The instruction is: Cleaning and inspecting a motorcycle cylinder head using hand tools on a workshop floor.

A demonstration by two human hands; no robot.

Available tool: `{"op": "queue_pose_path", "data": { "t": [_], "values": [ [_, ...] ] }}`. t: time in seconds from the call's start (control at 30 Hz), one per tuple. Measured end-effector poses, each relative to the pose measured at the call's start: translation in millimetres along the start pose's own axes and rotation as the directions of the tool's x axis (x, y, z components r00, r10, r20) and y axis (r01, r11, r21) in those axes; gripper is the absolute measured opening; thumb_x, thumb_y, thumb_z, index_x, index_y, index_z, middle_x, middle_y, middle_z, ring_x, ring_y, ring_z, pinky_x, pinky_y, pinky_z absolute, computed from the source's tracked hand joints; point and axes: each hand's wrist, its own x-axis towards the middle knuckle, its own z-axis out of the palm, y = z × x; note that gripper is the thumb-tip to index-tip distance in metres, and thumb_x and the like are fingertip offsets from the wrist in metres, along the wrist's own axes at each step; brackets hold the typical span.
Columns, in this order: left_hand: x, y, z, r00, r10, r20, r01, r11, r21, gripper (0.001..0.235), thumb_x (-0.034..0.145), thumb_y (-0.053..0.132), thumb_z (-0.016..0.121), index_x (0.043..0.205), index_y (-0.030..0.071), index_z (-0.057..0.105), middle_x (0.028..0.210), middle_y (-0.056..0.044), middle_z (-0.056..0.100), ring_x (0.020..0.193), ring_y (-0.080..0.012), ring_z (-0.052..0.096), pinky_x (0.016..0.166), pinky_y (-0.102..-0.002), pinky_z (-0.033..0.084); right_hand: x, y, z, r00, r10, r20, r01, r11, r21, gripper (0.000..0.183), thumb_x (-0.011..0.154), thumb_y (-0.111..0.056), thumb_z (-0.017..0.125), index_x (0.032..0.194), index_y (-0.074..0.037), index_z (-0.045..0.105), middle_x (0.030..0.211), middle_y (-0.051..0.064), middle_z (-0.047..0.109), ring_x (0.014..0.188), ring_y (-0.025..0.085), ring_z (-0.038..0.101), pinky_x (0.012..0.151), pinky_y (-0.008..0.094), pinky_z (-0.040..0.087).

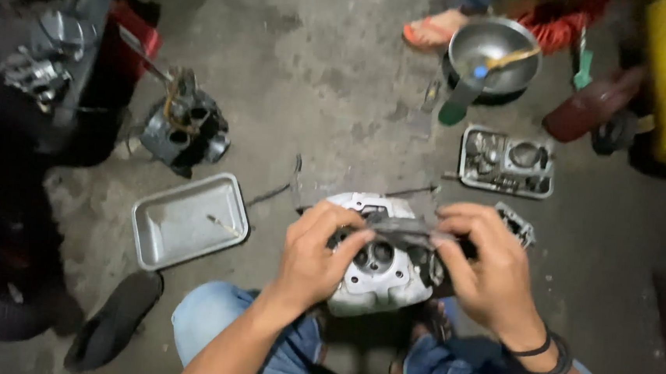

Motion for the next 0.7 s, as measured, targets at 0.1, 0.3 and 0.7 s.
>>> {"op": "queue_pose_path", "data": {
  "t": [0.1,0.3,0.7],
  "values": [
    [-0.3,-12.1,-6.0,0.998,-0.061,-0.019,0.062,0.996,0.069,0.021,0.082,0.001,0.074,0.103,0.002,0.070,0.090,-0.007,0.071,0.077,-0.0201,0.066,0.072,-0.029,0.054,-2.8,4.8,-3.1,0.983,0.183,-0.008,-0.182,0.978,0.101,0.013,0.086,0.001,0.065,0.098,0.004,0.061,0.116,0.015,0.075,0.078,0.019,0.068,0.062,0.028,0.053],
    [-1.4,-35.4,-30.0,0.986,-0.166,0.020,0.149,0.927,0.345,0.027,0.089,0.017,0.073,0.113,0.005,0.069,0.093,-0.008,0.066,0.085,-0.0257,0.062,0.076,-0.035,0.050,-9.9,20.2,-14.6,0.963,0.264,-0.054,-0.262,0.964,0.040,0.027,0.093,0.008,0.063,0.119,0.006,0.067,0.092,0.010,0.068,0.063,0.014,0.050,0.059,0.026,0.041],
    [-18.0,-54.5,-10.7,0.965,-0.199,0.169,0.091,0.863,0.497,0.049,0.092,0.034,0.065,0.133,0.007,0.061,0.125,-0.008,0.069,0.108,-0.0273,0.066,0.089,-0.038,0.049,-4.7,4.0,8.2,0.979,0.055,0.195,-0.060,0.998,0.023,0.030,0.082,-0.005,0.073,0.112,-0.002,0.072,0.117,0.011,0.070,0.091,0.022,0.069,0.077,0.031,0.054]
  ]
}}
